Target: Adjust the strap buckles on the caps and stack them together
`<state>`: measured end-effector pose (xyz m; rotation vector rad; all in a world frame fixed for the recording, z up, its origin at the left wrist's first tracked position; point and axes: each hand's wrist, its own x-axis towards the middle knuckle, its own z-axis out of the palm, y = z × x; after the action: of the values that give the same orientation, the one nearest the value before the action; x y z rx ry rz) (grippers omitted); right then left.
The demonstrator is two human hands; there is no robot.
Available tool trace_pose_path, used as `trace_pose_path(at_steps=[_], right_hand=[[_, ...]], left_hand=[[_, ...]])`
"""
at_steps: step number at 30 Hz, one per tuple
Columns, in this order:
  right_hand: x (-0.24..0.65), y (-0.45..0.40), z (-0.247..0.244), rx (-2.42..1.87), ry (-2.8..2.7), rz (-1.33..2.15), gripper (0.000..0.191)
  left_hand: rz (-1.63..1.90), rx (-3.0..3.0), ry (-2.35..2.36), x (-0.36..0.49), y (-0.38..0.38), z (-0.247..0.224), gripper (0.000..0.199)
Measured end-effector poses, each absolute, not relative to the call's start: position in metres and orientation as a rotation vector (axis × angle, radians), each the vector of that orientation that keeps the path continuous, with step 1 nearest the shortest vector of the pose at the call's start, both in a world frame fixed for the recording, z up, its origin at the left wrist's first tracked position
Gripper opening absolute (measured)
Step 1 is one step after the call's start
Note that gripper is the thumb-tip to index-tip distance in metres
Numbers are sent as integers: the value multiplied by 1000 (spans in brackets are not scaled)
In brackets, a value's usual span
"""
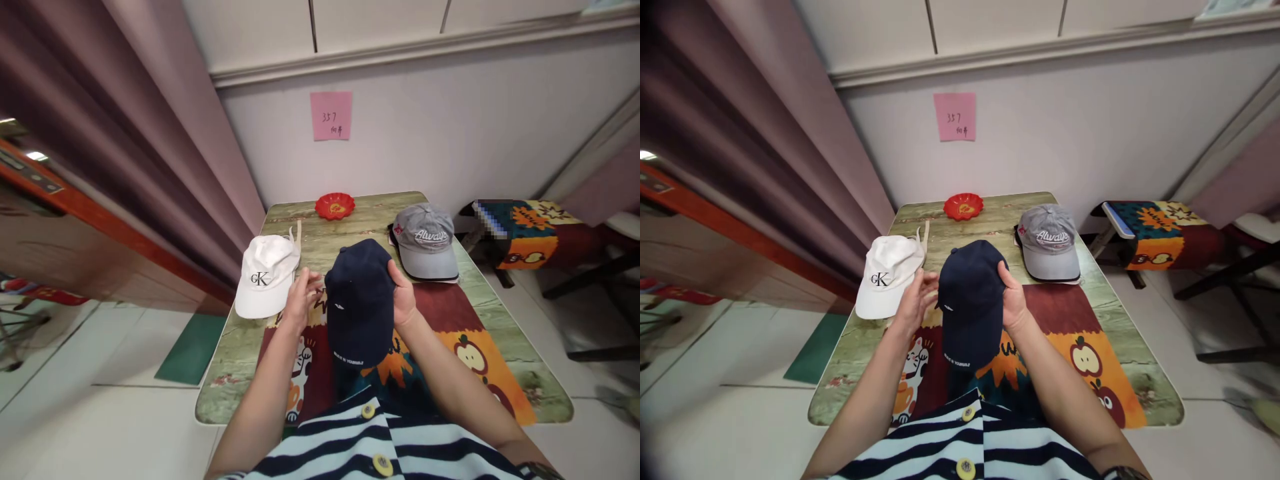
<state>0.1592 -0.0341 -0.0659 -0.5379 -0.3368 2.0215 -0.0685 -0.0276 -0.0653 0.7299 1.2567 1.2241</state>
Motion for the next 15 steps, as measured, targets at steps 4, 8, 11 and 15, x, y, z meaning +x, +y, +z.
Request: trace_pose_path(at_steps=[4, 8, 11, 15], right_hand=[[161, -33, -65, -454, -272, 1914, 51], [160, -37, -59, -425, -248, 1858, 49], [161, -42, -59, -467, -311, 1859, 50], [166, -44, -61, -602, -486, 1811, 57]], left_hand=[[837, 437, 840, -59, -43, -82, 77], [852, 339, 532, -40, -55, -78, 95], [934, 367, 490, -32, -55, -72, 99], [1058, 460, 596, -24, -54, -65, 102]])
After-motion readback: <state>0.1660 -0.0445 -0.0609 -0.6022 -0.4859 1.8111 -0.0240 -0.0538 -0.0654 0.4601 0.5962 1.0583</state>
